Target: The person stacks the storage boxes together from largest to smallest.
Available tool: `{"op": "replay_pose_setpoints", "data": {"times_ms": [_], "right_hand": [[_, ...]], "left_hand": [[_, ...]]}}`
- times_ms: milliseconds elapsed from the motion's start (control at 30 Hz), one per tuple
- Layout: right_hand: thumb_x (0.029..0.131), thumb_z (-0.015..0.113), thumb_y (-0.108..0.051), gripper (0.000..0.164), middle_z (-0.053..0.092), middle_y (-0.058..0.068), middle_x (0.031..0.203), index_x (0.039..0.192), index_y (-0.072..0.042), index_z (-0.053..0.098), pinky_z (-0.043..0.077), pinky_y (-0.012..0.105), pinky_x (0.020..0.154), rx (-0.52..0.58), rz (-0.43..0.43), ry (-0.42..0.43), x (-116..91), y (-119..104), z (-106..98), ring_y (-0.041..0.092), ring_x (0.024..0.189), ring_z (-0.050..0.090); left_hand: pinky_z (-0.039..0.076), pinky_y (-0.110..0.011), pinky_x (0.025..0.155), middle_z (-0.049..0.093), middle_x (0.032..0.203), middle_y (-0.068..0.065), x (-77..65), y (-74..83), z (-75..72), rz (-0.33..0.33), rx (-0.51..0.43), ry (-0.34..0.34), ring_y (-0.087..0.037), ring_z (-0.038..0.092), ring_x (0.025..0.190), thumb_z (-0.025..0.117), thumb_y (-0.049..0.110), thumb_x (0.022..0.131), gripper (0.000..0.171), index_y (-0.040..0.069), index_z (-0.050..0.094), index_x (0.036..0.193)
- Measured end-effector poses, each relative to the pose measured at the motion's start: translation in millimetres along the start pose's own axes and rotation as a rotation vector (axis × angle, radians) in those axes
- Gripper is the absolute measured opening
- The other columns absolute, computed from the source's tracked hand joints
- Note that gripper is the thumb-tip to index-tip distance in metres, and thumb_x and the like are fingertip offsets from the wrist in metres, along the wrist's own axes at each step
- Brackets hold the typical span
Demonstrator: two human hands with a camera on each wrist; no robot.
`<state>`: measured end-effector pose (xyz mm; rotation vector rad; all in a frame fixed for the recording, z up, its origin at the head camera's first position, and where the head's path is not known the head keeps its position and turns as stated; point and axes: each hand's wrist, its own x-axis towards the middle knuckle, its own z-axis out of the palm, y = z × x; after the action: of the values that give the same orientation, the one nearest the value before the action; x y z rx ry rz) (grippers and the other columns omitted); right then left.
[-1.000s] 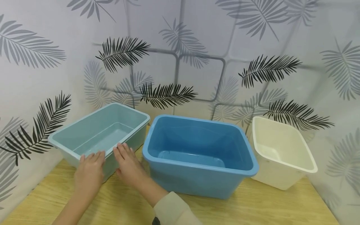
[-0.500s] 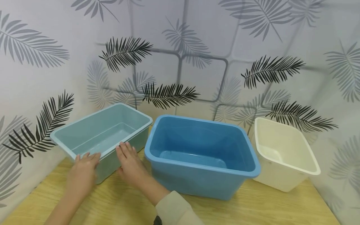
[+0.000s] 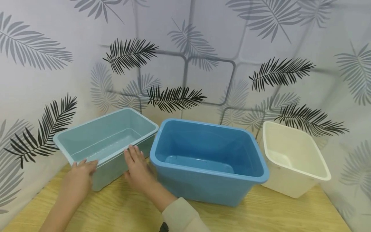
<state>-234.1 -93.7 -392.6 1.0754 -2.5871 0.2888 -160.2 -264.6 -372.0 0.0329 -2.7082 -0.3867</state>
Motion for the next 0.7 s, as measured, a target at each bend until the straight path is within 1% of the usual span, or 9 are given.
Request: {"op": "replay_pose_setpoints", "data": {"times_ms": [100, 200, 267, 333, 433, 500, 533, 600, 700], "right_hand": [[0.086, 0.058, -0.021, 0.065, 0.024, 0.014, 0.148, 0.141, -0.003, 0.027, 0.027, 0.037, 0.11, 0.008, 0.026, 0.006, 0, 2, 2, 0.027, 0.138, 0.021], [0.085, 0.06, -0.022, 0.066, 0.027, 0.015, 0.147, 0.139, -0.002, 0.029, 0.029, 0.038, 0.109, -0.01, 0.039, 0.036, 0, 4, 4, 0.029, 0.137, 0.024], [0.084, 0.062, -0.021, 0.066, 0.029, 0.017, 0.145, 0.138, 0.0, 0.031, 0.03, 0.04, 0.108, -0.009, 0.043, 0.065, 1, 5, 5, 0.031, 0.136, 0.026], [0.083, 0.063, -0.02, 0.066, 0.029, 0.018, 0.145, 0.137, 0.0, 0.032, 0.03, 0.041, 0.107, -0.01, 0.05, 0.087, 2, 6, 5, 0.032, 0.135, 0.026], [0.082, 0.064, -0.018, 0.065, 0.029, 0.019, 0.145, 0.136, 0.001, 0.033, 0.03, 0.043, 0.107, -0.001, 0.055, 0.11, 5, 6, 6, 0.033, 0.135, 0.027], [0.082, 0.064, -0.018, 0.065, 0.029, 0.018, 0.145, 0.136, 0.001, 0.033, 0.031, 0.043, 0.106, -0.016, 0.061, 0.114, 6, 6, 7, 0.032, 0.135, 0.027], [0.082, 0.064, -0.018, 0.065, 0.03, 0.018, 0.145, 0.136, 0.001, 0.034, 0.031, 0.043, 0.106, -0.018, 0.062, 0.116, 7, 6, 7, 0.032, 0.135, 0.027], [0.081, 0.065, -0.016, 0.064, 0.031, 0.019, 0.144, 0.135, 0.001, 0.035, 0.032, 0.044, 0.105, -0.003, 0.058, 0.124, 8, 6, 8, 0.033, 0.134, 0.028], [0.078, 0.066, -0.009, 0.061, 0.035, 0.022, 0.14, 0.132, 0.003, 0.039, 0.034, 0.047, 0.103, 0.037, 0.038, 0.166, 9, 8, 10, 0.036, 0.131, 0.031]], "left_hand": [[0.039, -0.067, 0.075, 0.053, 0.115, -0.03, -0.8, -1.0, -1.7, -0.042, 0.018, -0.024, -0.062, 0.04, 0.103, 0.046, -0.013, 0.072, 0.041, -0.006, 0.057, 0.112], [0.036, -0.066, 0.083, 0.053, 0.114, -0.033, -3.8, 2.5, -2.7, -0.035, 0.08, -0.01, -0.06, 0.042, 0.105, 0.05, -0.014, 0.071, 0.039, -0.01, 0.056, 0.11], [0.034, -0.066, 0.087, 0.054, 0.111, -0.035, -5.7, 8.0, -1.3, 0.009, 0.136, 0.043, -0.056, 0.044, 0.106, 0.055, -0.018, 0.066, 0.042, -0.013, 0.055, 0.108], [0.032, -0.066, 0.09, 0.053, 0.11, -0.037, -7.1, 16.1, 3.0, 0.056, 0.173, 0.116, -0.054, 0.046, 0.105, 0.06, -0.014, 0.067, 0.042, -0.016, 0.053, 0.108], [0.036, -0.064, 0.088, 0.051, 0.111, -0.039, -7.3, 28.5, 12.0, 0.093, 0.2, 0.2, -0.054, 0.047, 0.104, 0.065, -0.004, 0.071, 0.044, -0.018, 0.051, 0.11], [0.037, -0.063, 0.088, 0.05, 0.113, -0.039, -7.5, 34.1, 17.7, 0.09, 0.2, 0.216, -0.054, 0.046, 0.106, 0.067, 0.007, 0.075, 0.049, -0.019, 0.05, 0.112], [0.037, -0.063, 0.088, 0.05, 0.114, -0.039, -7.5, 35.7, 19.9, 0.09, 0.207, 0.226, -0.054, 0.046, 0.106, 0.069, 0.01, 0.075, 0.052, -0.019, 0.049, 0.112], [0.037, -0.063, 0.089, 0.049, 0.115, -0.039, -8.1, 36.9, 23.2, 0.079, 0.208, 0.229, -0.054, 0.046, 0.107, 0.069, 0.012, 0.074, 0.054, -0.02, 0.049, 0.113], [0.037, -0.063, 0.089, 0.05, 0.115, -0.038, -8.4, 35.3, 25.3, 0.081, 0.196, 0.246, -0.053, 0.046, 0.107, 0.07, 0.011, 0.073, 0.054, -0.02, 0.049, 0.112]]}}
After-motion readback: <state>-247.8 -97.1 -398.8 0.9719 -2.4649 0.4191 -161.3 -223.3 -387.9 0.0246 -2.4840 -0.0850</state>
